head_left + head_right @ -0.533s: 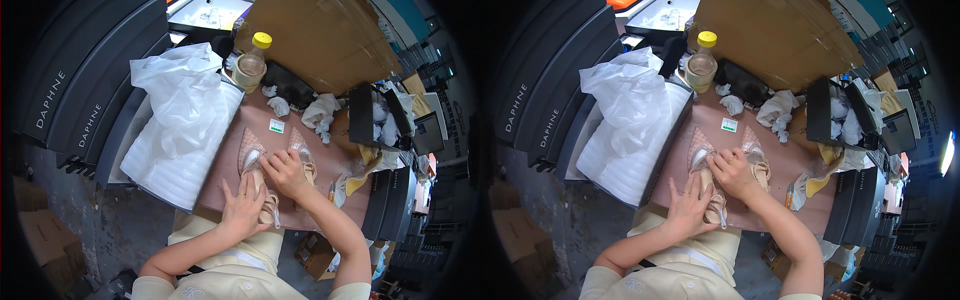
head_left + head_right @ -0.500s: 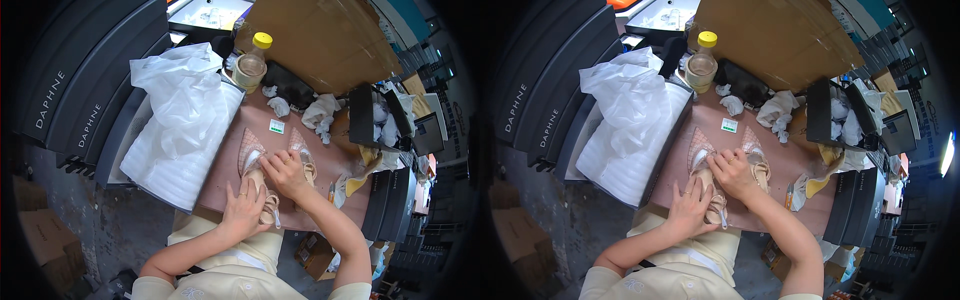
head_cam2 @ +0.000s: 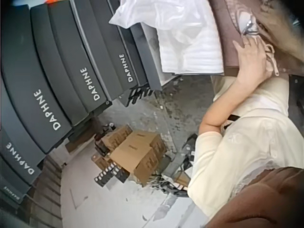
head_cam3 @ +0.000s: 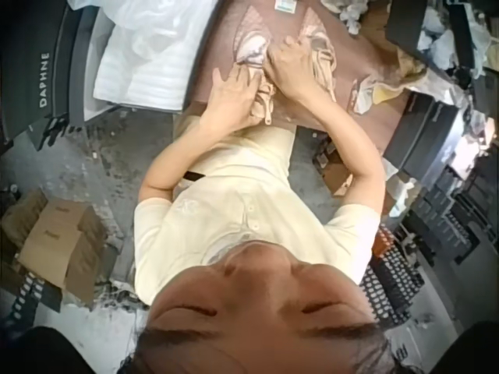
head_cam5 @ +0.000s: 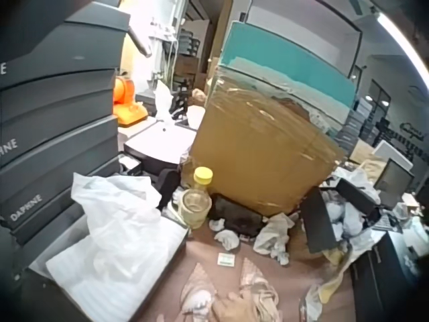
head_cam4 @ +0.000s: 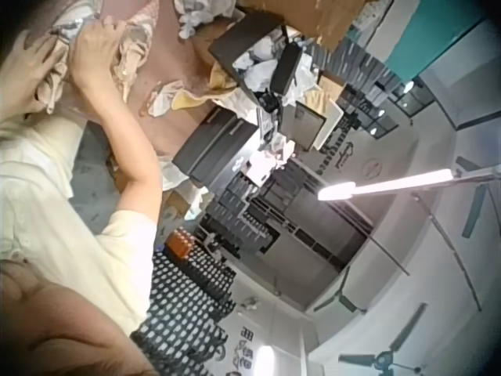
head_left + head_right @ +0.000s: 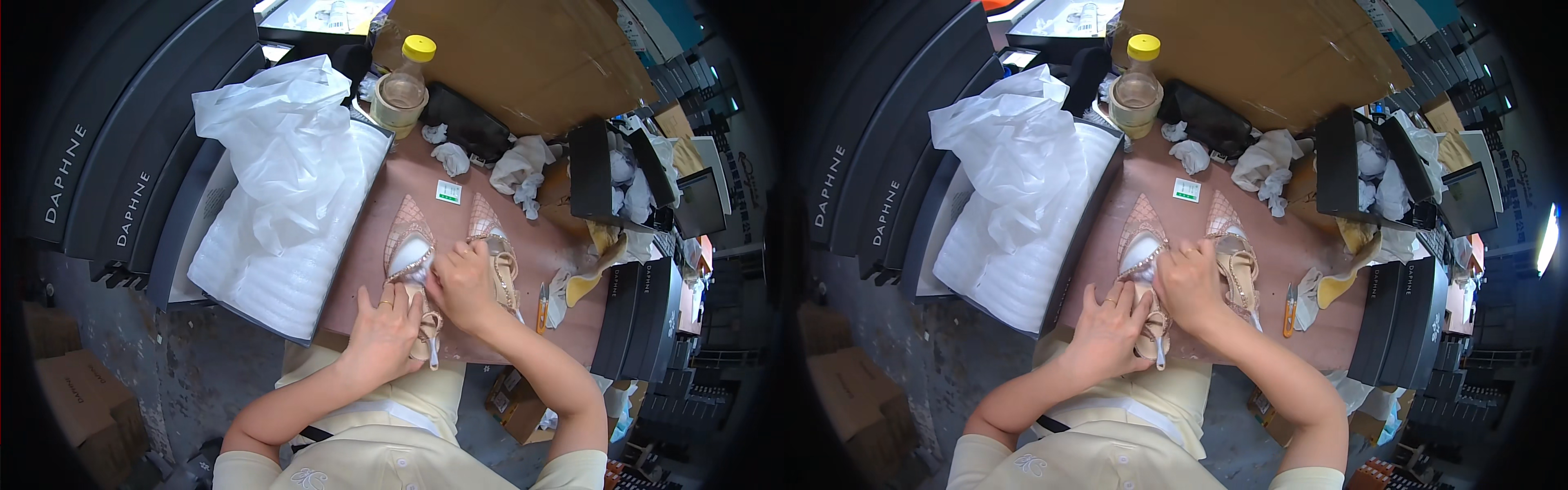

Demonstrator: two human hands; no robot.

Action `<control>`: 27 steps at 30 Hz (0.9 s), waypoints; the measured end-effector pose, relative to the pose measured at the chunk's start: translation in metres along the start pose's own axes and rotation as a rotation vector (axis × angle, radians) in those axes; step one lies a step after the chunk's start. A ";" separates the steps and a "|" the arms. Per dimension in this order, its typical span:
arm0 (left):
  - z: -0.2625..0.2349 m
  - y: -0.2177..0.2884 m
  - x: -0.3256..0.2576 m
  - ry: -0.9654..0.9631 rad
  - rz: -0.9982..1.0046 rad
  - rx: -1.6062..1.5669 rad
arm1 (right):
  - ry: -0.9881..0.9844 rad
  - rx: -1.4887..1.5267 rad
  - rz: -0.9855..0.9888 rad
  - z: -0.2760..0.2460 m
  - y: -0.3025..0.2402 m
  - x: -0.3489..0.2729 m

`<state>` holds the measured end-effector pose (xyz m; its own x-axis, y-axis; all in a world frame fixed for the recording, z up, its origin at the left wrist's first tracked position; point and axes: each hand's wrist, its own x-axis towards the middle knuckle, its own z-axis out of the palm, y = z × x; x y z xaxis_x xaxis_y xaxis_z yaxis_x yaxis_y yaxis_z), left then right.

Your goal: Cleaning, inspecting, and packing finished shoes into boxes for shipment.

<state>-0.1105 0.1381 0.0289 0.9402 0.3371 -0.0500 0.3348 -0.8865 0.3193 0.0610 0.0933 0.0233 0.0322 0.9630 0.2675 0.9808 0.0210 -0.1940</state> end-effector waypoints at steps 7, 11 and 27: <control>0.006 -0.003 -0.002 0.057 0.027 -0.023 | -0.128 0.029 0.143 -0.053 -0.013 0.002; 0.005 -0.006 -0.003 0.078 0.029 -0.134 | -0.182 0.132 0.222 -0.016 -0.013 0.001; 0.021 -0.006 -0.011 0.157 0.172 -0.281 | -0.412 0.091 0.150 -0.054 -0.001 -0.024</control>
<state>-0.1214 0.1329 0.0073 0.9526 0.2549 0.1662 0.1219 -0.8200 0.5593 0.0701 0.0557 0.0684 0.0758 0.9834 -0.1652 0.9497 -0.1217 -0.2887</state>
